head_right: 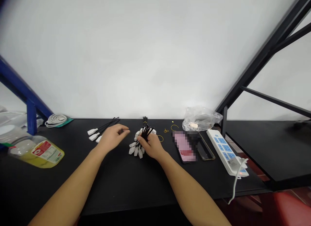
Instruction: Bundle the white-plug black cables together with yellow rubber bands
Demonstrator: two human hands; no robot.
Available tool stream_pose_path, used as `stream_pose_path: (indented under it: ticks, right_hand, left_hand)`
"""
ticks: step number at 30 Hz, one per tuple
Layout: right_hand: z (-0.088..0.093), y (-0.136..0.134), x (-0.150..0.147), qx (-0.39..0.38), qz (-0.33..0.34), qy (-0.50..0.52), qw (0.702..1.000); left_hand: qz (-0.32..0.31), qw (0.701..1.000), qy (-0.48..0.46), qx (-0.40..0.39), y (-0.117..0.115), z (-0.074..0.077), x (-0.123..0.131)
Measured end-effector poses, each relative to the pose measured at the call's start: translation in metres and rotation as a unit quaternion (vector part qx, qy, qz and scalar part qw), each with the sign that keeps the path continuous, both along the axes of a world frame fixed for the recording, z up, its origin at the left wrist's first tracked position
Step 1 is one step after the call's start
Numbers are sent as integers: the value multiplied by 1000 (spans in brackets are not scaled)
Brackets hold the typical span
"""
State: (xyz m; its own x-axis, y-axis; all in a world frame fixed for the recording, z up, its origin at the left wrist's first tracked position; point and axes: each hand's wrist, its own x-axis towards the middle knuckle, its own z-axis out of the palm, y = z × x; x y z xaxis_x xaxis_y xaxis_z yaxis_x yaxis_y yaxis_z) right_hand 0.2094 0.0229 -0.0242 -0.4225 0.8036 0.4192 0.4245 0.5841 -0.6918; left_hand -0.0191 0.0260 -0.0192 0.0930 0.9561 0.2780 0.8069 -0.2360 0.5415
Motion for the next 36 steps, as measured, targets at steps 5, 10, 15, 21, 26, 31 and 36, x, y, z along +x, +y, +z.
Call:
stream_pose_path:
  ticks: [5,10,15,21,26,31,36]
  right_hand:
    - [-1,1,0,-2,-2,-4,1000]
    - [-1,1,0,-13,2,3,1000]
    - [-2,1,0,-20,-7,13,1000]
    - [-3,1,0,-33,-5,27,999]
    - [-3,1,1,-38,4,29,999]
    - [-1,-1,-1,-33,27,48,998]
    - [2,-3,-2,-42,35,41,998]
  left_hand:
    - [199,956,167,-140,17,-10,-47]
    - [205,938,183,-211,21,-13,-55]
    - [160,946,199,-201,17,-8,-44]
    - [105,949,200,-220,15,-12,-33]
    - [-11,993,73,-92,3,2,-8]
    - [-162,981,-101,-31,-17,5,30]
    - [-169,963,-189,-89,-16,-9,36]
